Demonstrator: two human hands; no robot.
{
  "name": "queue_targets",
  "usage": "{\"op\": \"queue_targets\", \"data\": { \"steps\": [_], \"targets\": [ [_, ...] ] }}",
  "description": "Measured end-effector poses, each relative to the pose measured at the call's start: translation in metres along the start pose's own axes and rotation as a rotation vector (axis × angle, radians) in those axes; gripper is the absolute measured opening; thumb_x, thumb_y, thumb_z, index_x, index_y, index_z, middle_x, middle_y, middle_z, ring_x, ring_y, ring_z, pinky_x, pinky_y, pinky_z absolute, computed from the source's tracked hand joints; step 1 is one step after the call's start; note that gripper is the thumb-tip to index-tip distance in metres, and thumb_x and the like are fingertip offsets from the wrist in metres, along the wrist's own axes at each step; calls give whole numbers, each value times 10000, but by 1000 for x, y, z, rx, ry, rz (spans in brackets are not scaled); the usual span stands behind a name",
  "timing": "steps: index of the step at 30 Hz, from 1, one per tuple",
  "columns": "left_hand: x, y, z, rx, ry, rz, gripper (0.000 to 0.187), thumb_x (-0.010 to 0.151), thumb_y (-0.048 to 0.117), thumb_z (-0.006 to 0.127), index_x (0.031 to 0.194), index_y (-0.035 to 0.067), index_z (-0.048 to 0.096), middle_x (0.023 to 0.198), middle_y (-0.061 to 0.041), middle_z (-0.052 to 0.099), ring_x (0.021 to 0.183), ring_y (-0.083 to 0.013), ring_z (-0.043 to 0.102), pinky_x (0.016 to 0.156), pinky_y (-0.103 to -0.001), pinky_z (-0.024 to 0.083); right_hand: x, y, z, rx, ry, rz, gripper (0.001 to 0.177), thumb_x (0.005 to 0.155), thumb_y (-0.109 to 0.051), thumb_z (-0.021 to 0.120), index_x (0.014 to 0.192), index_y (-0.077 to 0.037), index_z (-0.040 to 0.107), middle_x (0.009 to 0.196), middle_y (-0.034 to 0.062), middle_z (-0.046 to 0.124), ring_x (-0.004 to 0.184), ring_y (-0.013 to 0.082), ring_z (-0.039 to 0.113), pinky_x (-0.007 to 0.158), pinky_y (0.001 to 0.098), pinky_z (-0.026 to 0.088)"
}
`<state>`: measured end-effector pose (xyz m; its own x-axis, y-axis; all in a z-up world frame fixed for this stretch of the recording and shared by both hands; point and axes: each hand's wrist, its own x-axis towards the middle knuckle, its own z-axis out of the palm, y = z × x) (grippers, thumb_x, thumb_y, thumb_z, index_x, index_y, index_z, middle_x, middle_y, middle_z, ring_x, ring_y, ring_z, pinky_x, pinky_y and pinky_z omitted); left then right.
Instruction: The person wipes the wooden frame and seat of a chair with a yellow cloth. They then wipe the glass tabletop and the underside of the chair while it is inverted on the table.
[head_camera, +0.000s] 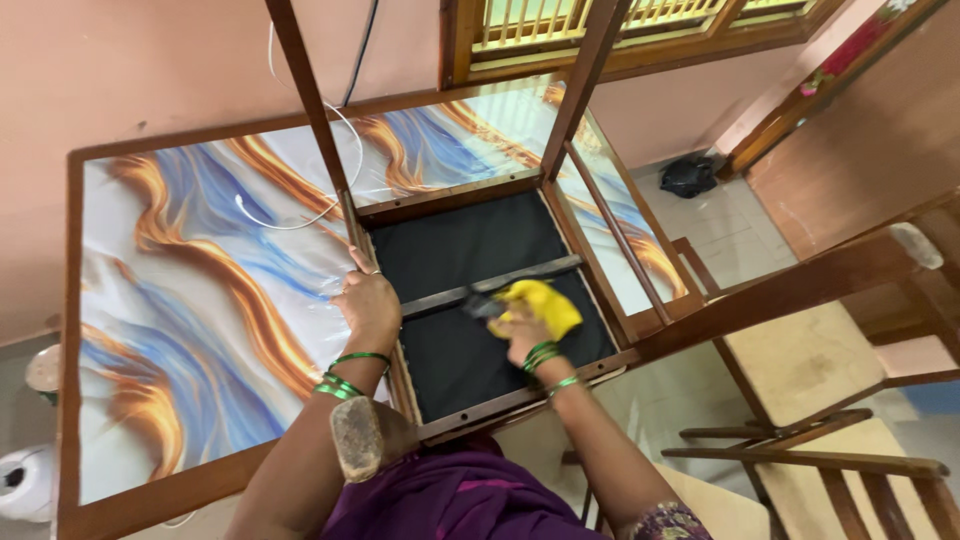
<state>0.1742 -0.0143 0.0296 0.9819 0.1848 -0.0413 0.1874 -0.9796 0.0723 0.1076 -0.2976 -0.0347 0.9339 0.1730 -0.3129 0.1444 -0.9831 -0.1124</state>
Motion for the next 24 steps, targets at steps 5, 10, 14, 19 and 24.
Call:
{"op": "queue_targets", "data": {
  "steps": [5, 10, 14, 19, 24],
  "targets": [
    [-5, -4, -9, -98, 9, 8, 847, 969, 203, 512, 1599, -100, 35, 1274, -312, 566, 1117, -446, 638, 934, -693, 466, 6, 103, -10, 61, -4, 351, 675, 895, -141, 543, 1517, -377, 427, 1673, 74, 204, 1527, 358, 206, 1169, 534, 325],
    [-6, -2, -17, -198, -85, -35, 845, 970, 169, 498, 1624, -57, 13, 1295, -292, 563, 1113, -441, 653, 916, -639, 497, 7, 106, 36, 20, -73, 506, 419, 977, -201, 480, 1371, -229, 617, 1447, 162, 545, 1279, 377, 591, 1042, 511, 504],
    [-1, -2, -11, -144, -16, -26, 836, 970, 175, 503, 1611, -68, 25, 1254, -316, 577, 1082, -443, 663, 882, -620, 512, -3, 48, 62, -176, -96, 190, 343, 990, -219, 476, 1169, -90, 738, 1148, 209, 737, 1048, 355, 728, 871, 493, 590],
    [-2, -3, -6, -195, 22, -12, 828, 974, 161, 502, 1611, -90, 35, 1213, -301, 596, 1020, -438, 681, 857, -577, 534, -12, -46, 38, 374, -183, -243, 339, 886, -175, 592, 1194, -150, 732, 1063, 194, 756, 936, 321, 713, 831, 433, 567],
    [-5, -2, -14, -246, -15, -20, 834, 954, 138, 495, 1610, -81, 30, 1214, -295, 589, 1015, -419, 683, 847, -554, 550, 4, 31, -15, 666, 238, 147, 488, 870, -88, 585, 1309, -251, 720, 986, 156, 778, 806, 258, 751, 757, 351, 604]
  ]
}}
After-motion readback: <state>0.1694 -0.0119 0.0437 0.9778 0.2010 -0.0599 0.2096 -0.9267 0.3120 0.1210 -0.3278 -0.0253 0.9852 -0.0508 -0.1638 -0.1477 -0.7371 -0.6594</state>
